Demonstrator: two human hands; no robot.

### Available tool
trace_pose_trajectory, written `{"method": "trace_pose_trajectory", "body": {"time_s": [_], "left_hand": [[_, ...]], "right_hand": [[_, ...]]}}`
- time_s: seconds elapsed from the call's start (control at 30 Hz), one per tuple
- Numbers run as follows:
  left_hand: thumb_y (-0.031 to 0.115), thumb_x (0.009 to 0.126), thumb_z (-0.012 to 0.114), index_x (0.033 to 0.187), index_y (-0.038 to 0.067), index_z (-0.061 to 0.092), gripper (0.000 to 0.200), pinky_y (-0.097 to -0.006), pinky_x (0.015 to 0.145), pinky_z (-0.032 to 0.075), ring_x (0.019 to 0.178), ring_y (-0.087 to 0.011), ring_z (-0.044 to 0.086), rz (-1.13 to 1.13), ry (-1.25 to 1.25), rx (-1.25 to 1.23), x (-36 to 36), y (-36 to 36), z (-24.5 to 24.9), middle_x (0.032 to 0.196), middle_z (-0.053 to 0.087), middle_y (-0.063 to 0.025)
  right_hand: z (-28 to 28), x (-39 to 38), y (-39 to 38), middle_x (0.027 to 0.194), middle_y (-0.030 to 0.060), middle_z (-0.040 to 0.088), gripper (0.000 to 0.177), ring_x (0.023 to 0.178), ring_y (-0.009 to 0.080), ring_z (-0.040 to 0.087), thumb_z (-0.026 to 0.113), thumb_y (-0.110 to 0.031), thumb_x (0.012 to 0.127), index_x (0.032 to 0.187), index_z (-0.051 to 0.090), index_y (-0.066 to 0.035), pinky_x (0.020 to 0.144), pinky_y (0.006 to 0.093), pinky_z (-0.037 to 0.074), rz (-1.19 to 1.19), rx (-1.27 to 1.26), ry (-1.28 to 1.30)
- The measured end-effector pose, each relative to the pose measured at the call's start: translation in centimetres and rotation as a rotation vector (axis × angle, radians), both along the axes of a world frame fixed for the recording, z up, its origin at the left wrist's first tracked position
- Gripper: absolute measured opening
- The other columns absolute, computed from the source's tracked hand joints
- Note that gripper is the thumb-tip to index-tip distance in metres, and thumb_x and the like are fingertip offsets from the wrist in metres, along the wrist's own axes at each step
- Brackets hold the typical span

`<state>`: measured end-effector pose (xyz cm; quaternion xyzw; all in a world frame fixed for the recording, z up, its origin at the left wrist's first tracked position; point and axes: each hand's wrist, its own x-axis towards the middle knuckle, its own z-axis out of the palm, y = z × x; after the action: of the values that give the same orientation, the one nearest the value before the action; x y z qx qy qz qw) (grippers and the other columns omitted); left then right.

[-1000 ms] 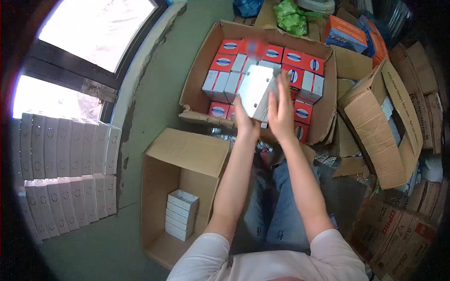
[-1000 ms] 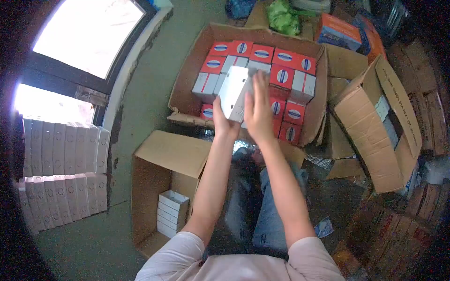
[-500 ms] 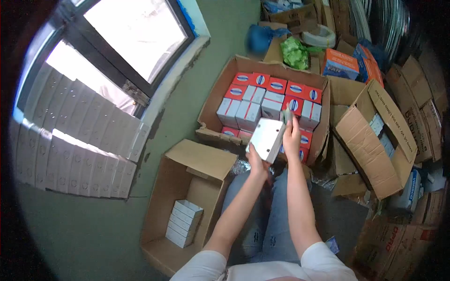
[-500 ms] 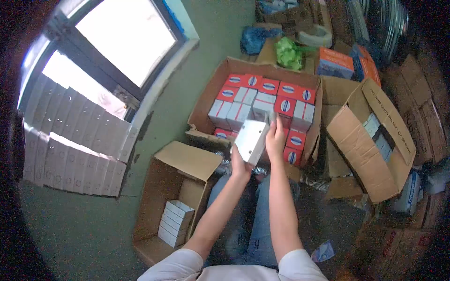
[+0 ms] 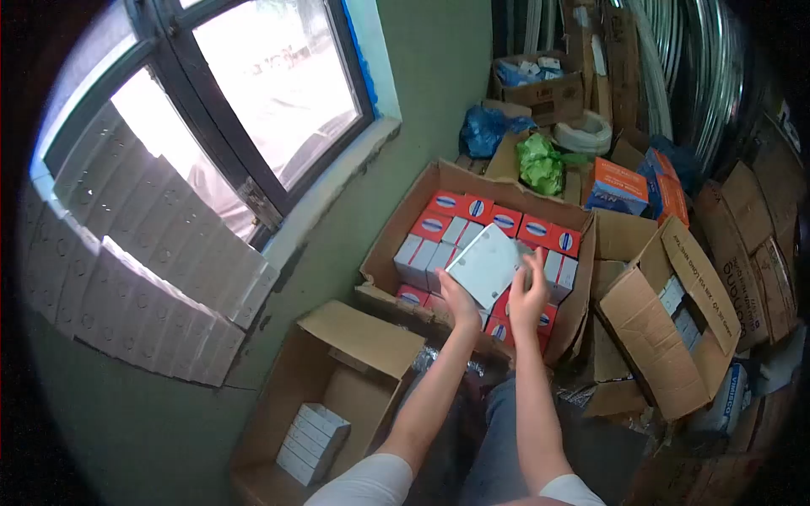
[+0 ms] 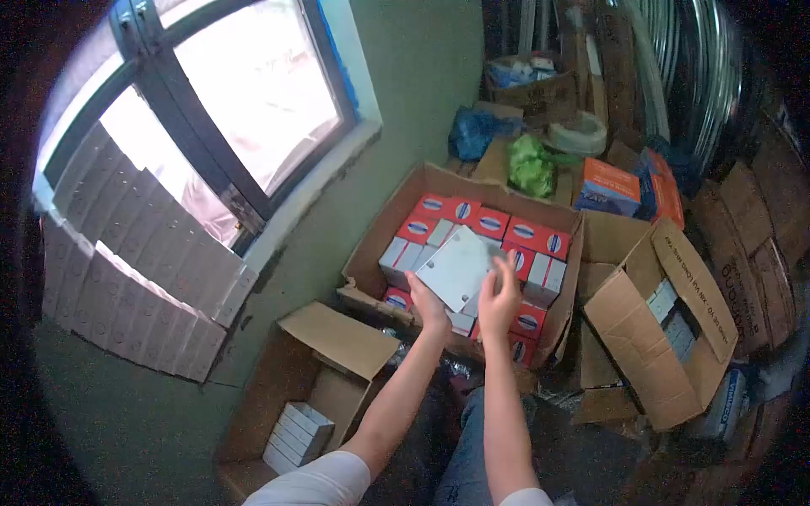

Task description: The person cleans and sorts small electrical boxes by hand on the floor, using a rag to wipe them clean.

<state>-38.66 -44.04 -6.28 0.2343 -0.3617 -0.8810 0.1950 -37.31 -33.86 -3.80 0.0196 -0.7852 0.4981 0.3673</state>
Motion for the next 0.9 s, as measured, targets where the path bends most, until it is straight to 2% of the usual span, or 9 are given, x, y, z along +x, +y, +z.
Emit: {"method": "trace_pose_trajectory", "body": {"time_s": [0.07, 0.1, 0.23, 0.3, 0.33, 0.4, 0.53, 0.7, 0.9], "left_hand": [[0.052, 0.095, 0.033, 0.109, 0.0, 0.055, 0.058, -0.0315, 0.081, 0.046, 0.093, -0.02, 0.059, -0.029, -0.009, -0.09, 1.0, -0.6, -0.4, 0.105, 0.06, -0.0107], [0.045, 0.096, 0.039, 0.099, 0.001, 0.057, 0.048, -0.0303, 0.07, 0.049, 0.078, -0.0173, 0.06, -0.053, -0.015, -0.108, 1.2, -0.8, -1.1, 0.09, 0.061, -0.0079], [0.035, 0.098, 0.042, 0.089, 0.0, 0.059, 0.04, -0.0282, 0.066, 0.043, 0.073, -0.0106, 0.051, -0.046, -0.01, -0.529, -0.5, -0.4, -2.8, 0.081, 0.059, -0.004], [0.04, 0.099, 0.036, 0.088, 0.0, 0.059, 0.047, -0.0297, 0.065, 0.043, 0.072, -0.0128, 0.052, -0.018, -0.064, -0.458, -1.3, -0.7, -3.2, 0.08, 0.06, -0.0048], [0.041, 0.099, 0.036, 0.087, 0.0, 0.06, 0.048, -0.0298, 0.065, 0.043, 0.071, -0.013, 0.053, -0.045, -0.065, -0.376, -1.1, -0.5, -2.4, 0.079, 0.06, -0.0048], [0.042, 0.099, 0.034, 0.087, 0.001, 0.06, 0.051, -0.0299, 0.064, 0.043, 0.07, -0.0133, 0.053, -0.083, -0.05, -0.215, -0.8, -0.7, -1.5, 0.078, 0.06, -0.0049], [0.042, 0.099, 0.031, 0.087, 0.001, 0.06, 0.052, -0.0283, 0.063, 0.044, 0.069, -0.0125, 0.055, -0.203, -0.04, -0.357, -0.7, -0.8, -0.8, 0.077, 0.06, -0.0048], [0.038, 0.098, 0.033, 0.092, 0.0, 0.059, 0.047, -0.0304, 0.065, 0.045, 0.071, -0.0145, 0.056, -0.08, -0.074, -0.243, -1.1, -1.7, -1.5, 0.08, 0.061, -0.0066], [0.037, 0.098, 0.036, 0.082, 0.002, 0.058, 0.045, -0.0279, 0.058, 0.043, 0.064, -0.0117, 0.054, -0.329, -0.113, -0.377, -1.2, -3.7, -1.3, 0.075, 0.06, -0.0047]], "right_hand": [[-0.2, -1.2, 0.0, 0.128, 0.0222, 0.051, 0.024, 0.116, 0.0349, 0.052, 0.051, -0.008, 0.088, 0.111, 0.055, -0.001, 0.093, 0.0402, 0.044, 0.049, -0.246, -0.186], [-1.1, -1.7, -0.4, 0.124, 0.0226, 0.054, 0.024, 0.114, 0.0368, 0.053, 0.051, -0.008, 0.088, 0.11, 0.055, 0.0, 0.092, 0.0395, 0.044, 0.079, -0.048, -0.075], [-2.8, -1.3, -3.3, 0.101, 0.0162, 0.063, 0.022, 0.097, 0.0236, 0.063, 0.058, -0.009, 0.085, 0.105, 0.055, -0.001, 0.082, 0.0325, 0.047, 0.31, -0.05, -0.255], [-1.8, -1.0, -4.2, 0.106, 0.0138, 0.064, 0.02, 0.099, 0.0211, 0.061, 0.059, -0.009, 0.085, 0.102, 0.057, 0.0, 0.086, 0.0314, 0.046, 0.497, -0.14, -0.251], [-2.2, -1.3, -4.7, 0.104, 0.0125, 0.065, 0.02, 0.099, 0.0288, 0.061, 0.061, -0.012, 0.082, 0.099, 0.059, -0.002, 0.084, 0.0359, 0.047, 0.51, -0.154, -0.173], [-0.9, -1.4, -4.5, 0.107, 0.0112, 0.064, 0.018, 0.103, 0.0288, 0.058, 0.062, -0.013, 0.082, 0.097, 0.061, -0.002, 0.088, 0.0364, 0.045, 0.509, -0.158, -0.222], [-3.8, -4.0, -2.8, 0.106, 0.0134, 0.059, 0.019, 0.105, 0.0299, 0.053, 0.064, -0.013, 0.082, 0.097, 0.063, -0.002, 0.091, 0.0372, 0.041, 0.107, -0.022, -0.025], [-2.8, -2.8, -3.6, 0.087, 0.0105, 0.059, 0.022, 0.083, 0.026, 0.059, 0.069, -0.015, 0.078, 0.095, 0.064, -0.002, 0.077, 0.0352, 0.046, 0.562, -0.124, -0.245], [-4.0, -3.6, -2.9, 0.095, 0.0145, 0.058, 0.023, 0.09, 0.0323, 0.056, 0.064, -0.019, 0.082, 0.096, 0.06, -0.001, 0.078, 0.0401, 0.044, 0.152, 0.18, -0.155]]}}
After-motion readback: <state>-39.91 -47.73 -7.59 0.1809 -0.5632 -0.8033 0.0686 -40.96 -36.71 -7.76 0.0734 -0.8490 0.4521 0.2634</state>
